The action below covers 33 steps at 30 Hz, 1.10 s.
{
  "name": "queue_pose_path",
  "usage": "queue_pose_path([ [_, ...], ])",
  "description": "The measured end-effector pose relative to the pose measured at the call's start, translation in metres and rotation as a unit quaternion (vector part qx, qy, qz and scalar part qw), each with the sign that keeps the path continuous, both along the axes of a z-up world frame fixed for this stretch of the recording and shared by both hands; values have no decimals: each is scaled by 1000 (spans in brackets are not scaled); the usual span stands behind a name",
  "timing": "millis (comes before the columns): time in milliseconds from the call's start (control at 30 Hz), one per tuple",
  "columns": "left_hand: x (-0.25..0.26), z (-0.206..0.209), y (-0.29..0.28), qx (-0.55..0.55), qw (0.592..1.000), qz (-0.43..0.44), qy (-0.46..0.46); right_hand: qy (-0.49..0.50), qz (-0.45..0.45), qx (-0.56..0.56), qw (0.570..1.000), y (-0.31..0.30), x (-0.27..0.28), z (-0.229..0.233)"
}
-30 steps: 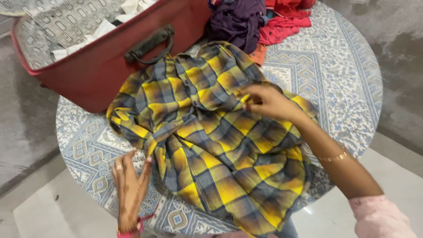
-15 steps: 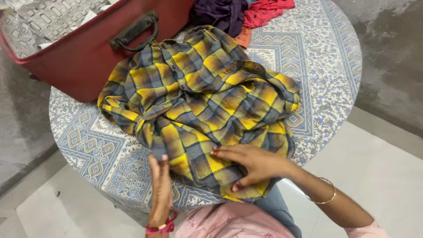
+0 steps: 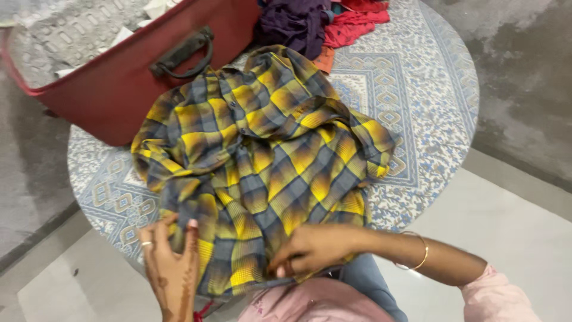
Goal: The person folds a white shirt and places it in a red suitcase, then folds a blue patterned dress and a yellow plaid shirt, placing them in the suitcase as well.
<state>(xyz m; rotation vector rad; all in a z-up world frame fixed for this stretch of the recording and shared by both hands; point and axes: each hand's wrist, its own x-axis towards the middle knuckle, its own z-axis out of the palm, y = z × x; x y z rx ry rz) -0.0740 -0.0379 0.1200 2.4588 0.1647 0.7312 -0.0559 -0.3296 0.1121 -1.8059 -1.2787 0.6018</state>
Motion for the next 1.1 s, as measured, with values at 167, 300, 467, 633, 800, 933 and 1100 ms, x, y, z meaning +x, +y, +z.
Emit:
queue_pose_path([
  [167,-23,12,-16,-40,993,17,113,-247,-254,-86,931,-13,94,-12],
  [300,-29,-1,5,12,999,40,17,-395,-319,-2,862,-21,150,-22],
  [467,-46,-16,10,13,995,38,-88,-482,-370,-69,791,-22,178,-32],
  [633,-49,-31,-17,-51,945,-291,140,-432,-362,-102,820,-23,186,-45],
  [800,-25,-28,-13,-4,930,-366,38,-388,-365,-48,845,-25,182,-49],
  [933,-10,-25,3,113,992,-51,-35,-355,-380,32,854,-28,176,-62],
  [1100,2,-32,19,-57,953,-37,296,-336,-395,48,854,-27,176,-75],
])
